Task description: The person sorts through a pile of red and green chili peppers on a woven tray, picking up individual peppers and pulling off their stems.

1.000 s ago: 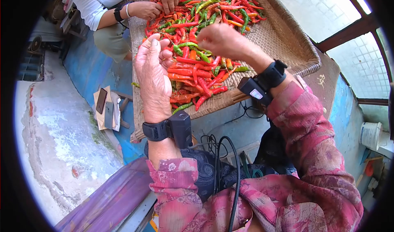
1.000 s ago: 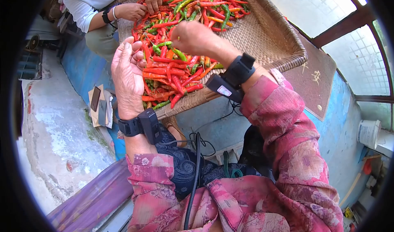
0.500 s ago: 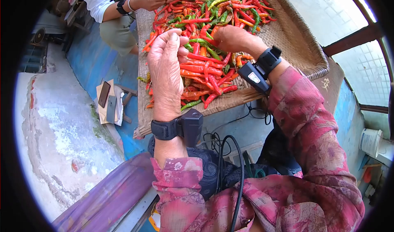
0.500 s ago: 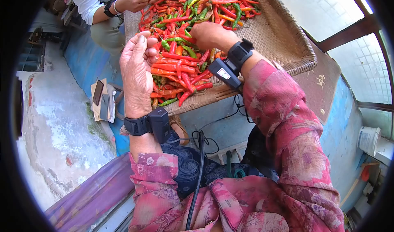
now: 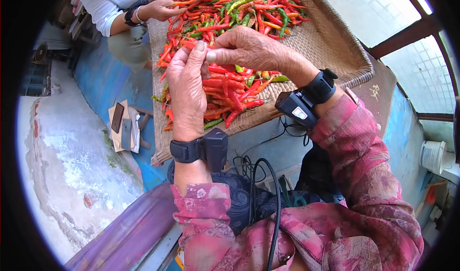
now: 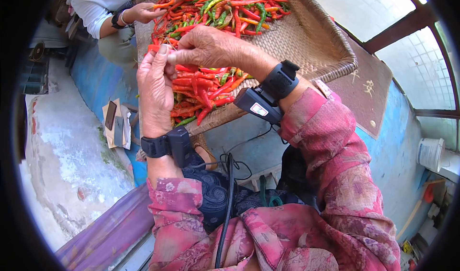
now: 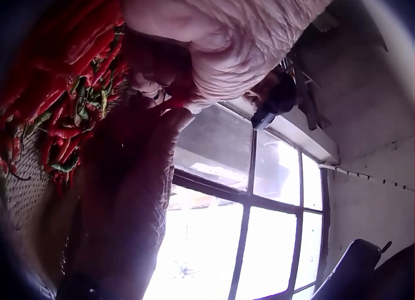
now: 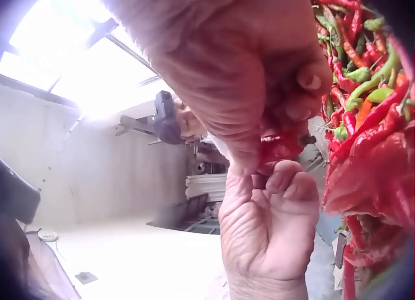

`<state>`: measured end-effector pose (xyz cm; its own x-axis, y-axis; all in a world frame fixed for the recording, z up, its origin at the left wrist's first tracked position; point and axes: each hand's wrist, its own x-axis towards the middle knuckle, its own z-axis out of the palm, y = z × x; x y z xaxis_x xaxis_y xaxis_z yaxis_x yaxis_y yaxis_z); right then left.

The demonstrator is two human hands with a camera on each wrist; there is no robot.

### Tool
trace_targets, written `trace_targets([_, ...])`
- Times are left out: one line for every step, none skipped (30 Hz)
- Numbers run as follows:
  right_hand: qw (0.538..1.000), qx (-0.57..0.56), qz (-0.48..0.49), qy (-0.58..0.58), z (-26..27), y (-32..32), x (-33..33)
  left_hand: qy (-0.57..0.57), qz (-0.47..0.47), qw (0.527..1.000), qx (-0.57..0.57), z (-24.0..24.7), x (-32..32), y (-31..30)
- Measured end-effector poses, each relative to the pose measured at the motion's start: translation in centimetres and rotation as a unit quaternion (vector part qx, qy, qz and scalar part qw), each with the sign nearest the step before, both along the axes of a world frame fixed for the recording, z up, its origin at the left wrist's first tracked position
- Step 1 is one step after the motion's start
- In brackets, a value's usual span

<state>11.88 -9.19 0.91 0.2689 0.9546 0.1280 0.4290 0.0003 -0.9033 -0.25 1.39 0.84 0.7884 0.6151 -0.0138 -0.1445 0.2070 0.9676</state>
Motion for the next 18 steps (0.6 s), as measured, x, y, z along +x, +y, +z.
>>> trace_targets([0.999, -0.003, -0.004, -0.037, 0.2, -0.2, 0.0, -0.007, 0.009, 1.000, -0.001, 0.1, 0.0, -0.1])
trace_targets([0.999, -0.001, 0.002, -0.053, 0.3, -0.3, 0.0, -0.013, 0.019, 1.000, -0.002, 0.1, 0.0, -0.1])
trace_targets([0.998, 0.003, 0.018, -0.064, 0.4, -0.2, -0.1, -0.001, 0.038, 0.999, -0.019, -0.1, 0.0, 0.0])
trace_targets([0.997, 0.008, 0.035, -0.074, 0.5, -0.1, -0.3, -0.001, 0.037, 0.999, -0.019, -0.3, 0.0, 0.1])
trace_targets([0.998, -0.014, 0.050, -0.032, 0.6, -0.5, -0.3, -0.002, 0.038, 0.999, -0.026, -0.5, -0.1, 0.3])
trace_targets([0.998, -0.014, 0.050, -0.032, 0.7, -0.6, -0.3, -0.003, 0.040, 0.999, -0.032, -0.5, -0.2, 0.3])
trace_targets([0.996, -0.048, 0.067, 0.045, 0.7, -0.7, -0.2, -0.009, 0.052, 0.998, -0.032, -0.4, -0.1, 0.3])
trace_targets([0.986, -0.082, 0.083, 0.121, 0.7, -0.9, -0.2, -0.008, 0.051, 0.998, -0.032, -0.2, -0.2, 0.3])
trace_targets([0.984, -0.119, 0.108, 0.076, 1.0, -0.8, 0.4, -0.008, 0.068, 0.997, -0.022, -0.1, -0.3, 0.5])
trace_targets([0.984, -0.119, 0.108, 0.076, 1.0, -0.9, 0.9, -0.009, 0.087, 0.996, -0.011, 0.0, -0.4, 0.7])
trace_targets([0.986, -0.118, 0.089, 0.077, 0.9, -1.2, 1.2, -0.022, 0.092, 0.995, -0.017, 0.0, -0.5, 1.0])
trace_targets([0.988, -0.117, 0.070, 0.078, 0.9, -1.4, 1.8, -0.023, 0.094, 0.995, -0.018, 0.0, -0.6, 1.3])
trace_targets([0.989, -0.108, 0.064, 0.082, 1.0, -1.5, 2.6, -0.040, 0.102, 0.994, -0.017, 0.0, -0.7, 1.6])
trace_targets([0.994, -0.079, -0.005, 0.080, 0.8, -1.8, 3.0, -0.056, 0.108, 0.992, -0.016, 0.0, -0.7, 1.8])
trace_targets([0.992, -0.036, -0.055, 0.106, 0.2, -1.8, 3.9, -0.054, 0.107, 0.993, -0.019, 0.3, -0.7, 1.6])
trace_targets([0.986, 0.008, -0.105, 0.131, -0.3, -1.5, 4.8, -0.054, 0.109, 0.992, -0.020, 0.4, -0.8, 1.4])
trace_targets([0.986, 0.007, -0.103, 0.130, -1.0, -1.5, 5.5, -0.053, 0.099, 0.994, -0.009, 0.5, -0.8, 1.2])
trace_targets([0.971, 0.059, -0.183, 0.144, -1.3, -1.3, 5.9, -0.051, 0.090, 0.995, 0.001, 0.6, -0.8, 1.1])
